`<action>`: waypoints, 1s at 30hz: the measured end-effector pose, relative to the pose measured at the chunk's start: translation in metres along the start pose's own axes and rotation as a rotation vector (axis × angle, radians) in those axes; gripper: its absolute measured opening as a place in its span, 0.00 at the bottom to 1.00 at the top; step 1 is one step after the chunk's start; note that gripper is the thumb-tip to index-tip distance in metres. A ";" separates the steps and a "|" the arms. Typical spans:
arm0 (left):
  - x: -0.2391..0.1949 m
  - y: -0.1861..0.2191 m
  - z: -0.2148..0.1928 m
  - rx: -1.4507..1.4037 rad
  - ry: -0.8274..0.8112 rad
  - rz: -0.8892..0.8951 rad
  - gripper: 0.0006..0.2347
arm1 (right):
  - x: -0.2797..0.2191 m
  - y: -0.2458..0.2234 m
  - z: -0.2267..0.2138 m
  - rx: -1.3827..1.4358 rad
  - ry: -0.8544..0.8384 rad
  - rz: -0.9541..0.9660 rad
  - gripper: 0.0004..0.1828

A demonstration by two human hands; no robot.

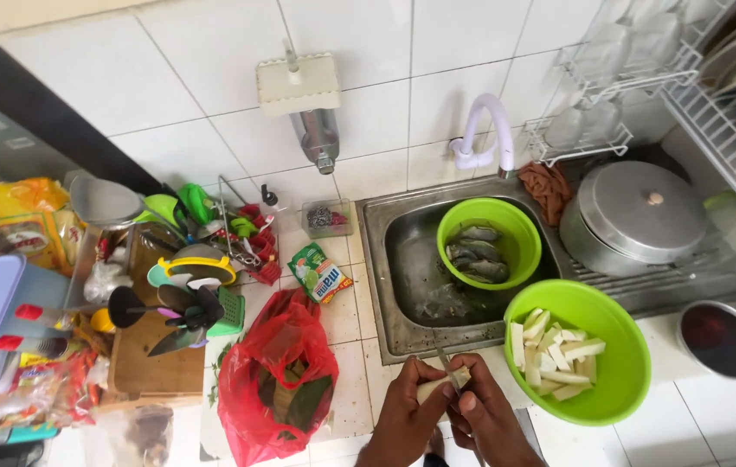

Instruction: Cutting peeled cassava into sticks using a knife in a kitchen setting.

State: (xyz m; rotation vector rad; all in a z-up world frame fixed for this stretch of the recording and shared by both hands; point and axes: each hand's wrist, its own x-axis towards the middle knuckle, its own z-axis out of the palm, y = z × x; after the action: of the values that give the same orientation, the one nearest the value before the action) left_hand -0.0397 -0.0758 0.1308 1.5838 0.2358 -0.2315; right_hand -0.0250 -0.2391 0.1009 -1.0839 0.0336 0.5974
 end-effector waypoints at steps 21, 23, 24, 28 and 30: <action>0.093 -0.032 0.101 0.308 -0.286 0.218 0.14 | -0.051 0.009 -0.166 0.320 0.397 -0.288 0.35; 0.099 -0.013 0.114 0.395 -0.366 0.104 0.36 | -0.062 -0.001 -0.167 0.249 0.593 -0.200 0.37; 0.097 -0.016 0.112 0.397 -0.369 0.108 0.36 | -0.062 0.007 -0.172 0.250 0.595 -0.205 0.37; 0.080 -0.040 0.090 0.283 -0.374 0.136 0.24 | -0.053 0.024 -0.158 0.225 0.643 -0.070 0.33; 0.065 -0.057 0.075 0.234 -0.382 0.180 0.16 | -0.040 0.034 -0.136 0.157 0.680 0.075 0.34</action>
State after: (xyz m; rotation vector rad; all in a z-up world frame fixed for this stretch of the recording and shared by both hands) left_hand 0.0055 -0.1491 0.0550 1.7439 -0.2379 -0.4267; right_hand -0.0394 -0.3591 0.0203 -1.0924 0.7026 0.2644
